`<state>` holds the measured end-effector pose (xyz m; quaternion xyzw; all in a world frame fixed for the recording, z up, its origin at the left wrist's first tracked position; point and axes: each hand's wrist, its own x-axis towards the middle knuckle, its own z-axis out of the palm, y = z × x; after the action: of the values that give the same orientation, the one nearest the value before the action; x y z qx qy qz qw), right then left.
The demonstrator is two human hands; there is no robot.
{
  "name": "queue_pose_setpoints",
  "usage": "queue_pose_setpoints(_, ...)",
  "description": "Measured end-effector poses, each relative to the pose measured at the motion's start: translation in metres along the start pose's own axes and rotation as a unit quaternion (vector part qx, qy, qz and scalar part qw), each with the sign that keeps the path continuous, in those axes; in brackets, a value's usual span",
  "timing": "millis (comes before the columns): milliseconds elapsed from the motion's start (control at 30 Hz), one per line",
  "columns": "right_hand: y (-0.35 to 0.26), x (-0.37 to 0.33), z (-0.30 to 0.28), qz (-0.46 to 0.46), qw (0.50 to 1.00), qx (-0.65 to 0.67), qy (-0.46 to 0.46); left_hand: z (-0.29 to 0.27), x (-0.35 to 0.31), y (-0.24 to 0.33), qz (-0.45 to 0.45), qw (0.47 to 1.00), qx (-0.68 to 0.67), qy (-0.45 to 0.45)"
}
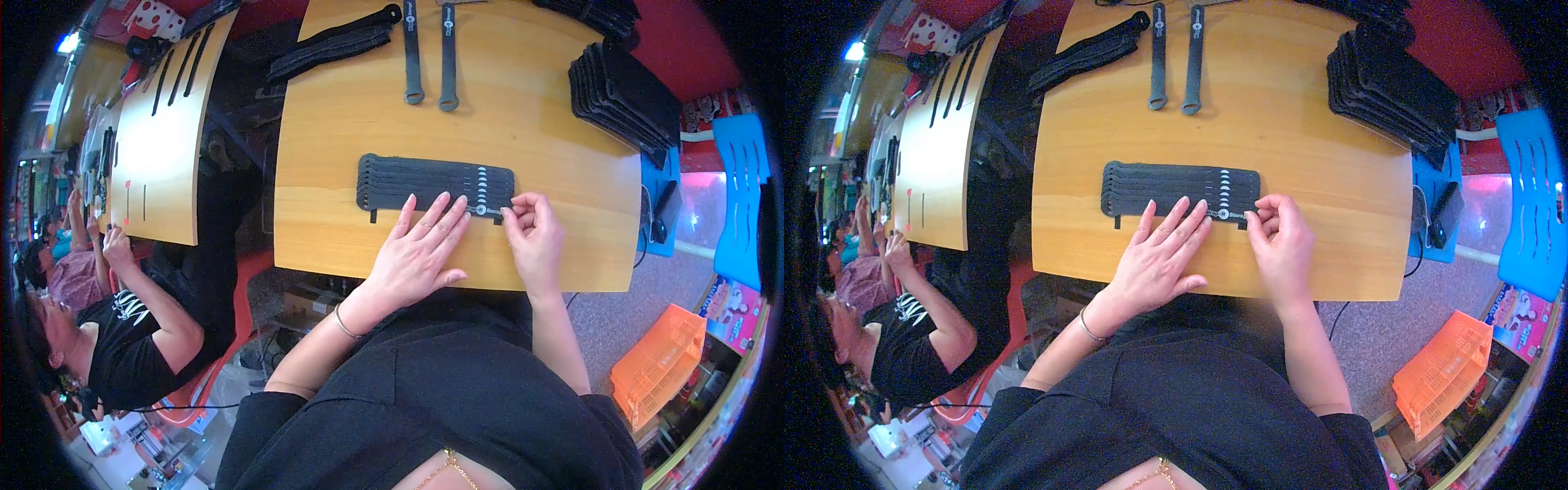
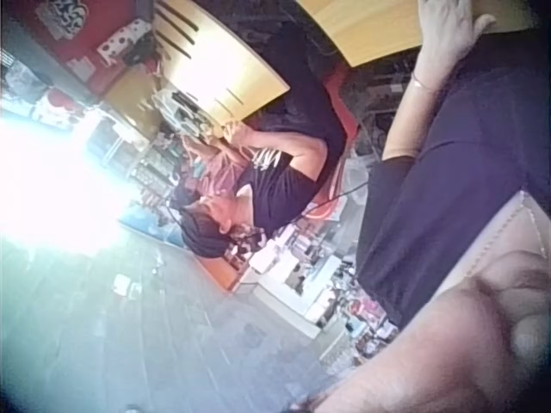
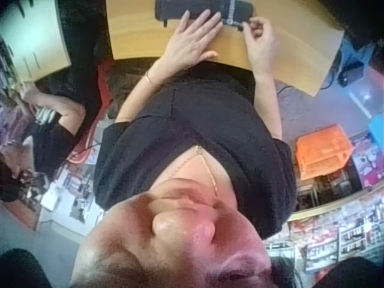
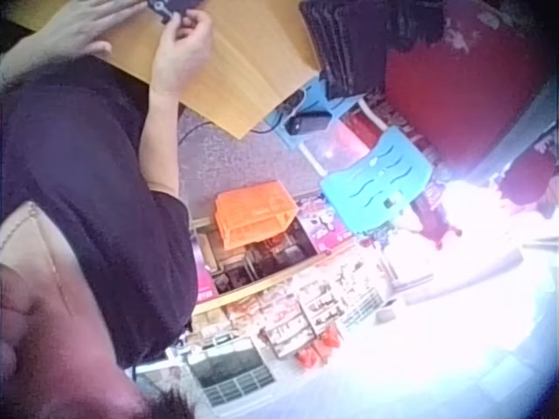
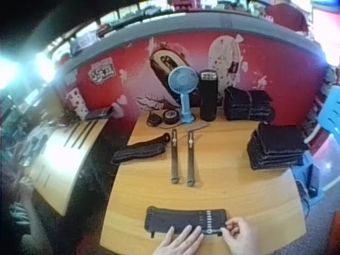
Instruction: Aligning and stacking black fabric garment straps with hole markings on a wooden workshop table.
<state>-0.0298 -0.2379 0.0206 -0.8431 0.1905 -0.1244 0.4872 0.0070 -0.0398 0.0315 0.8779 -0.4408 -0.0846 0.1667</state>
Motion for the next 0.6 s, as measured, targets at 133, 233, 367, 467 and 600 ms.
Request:
queue_pose_setpoints(133,-0.001,0.001,-0.003,-0.011,1.0,0.0,0.001,-0.001,0.001,0.0,0.002,1.0,0.011,-0.005)
queue_pose_setpoints(233,0.003,0.002,-0.003,-0.015,1.0,0.023,-0.009,-0.002,0.001,0.0,0.001,1.0,0.003,0.003)
queue_pose_setpoints(367,-0.004,0.004,-0.007,-0.004,0.999,-0.016,-0.037,-0.006,0.004,0.006,-0.01,1.0,0.005,0.021)
queue_pose_setpoints(467,-0.001,0.003,-0.011,0.06,0.995,0.06,-0.052,-0.006,0.012,0.006,0.002,1.0,-0.004,0.026)
queue_pose_setpoints(600,0.009,0.002,-0.017,0.093,0.985,0.141,-0.044,-0.001,0.028,0.01,0.039,0.999,-0.009,0.037)
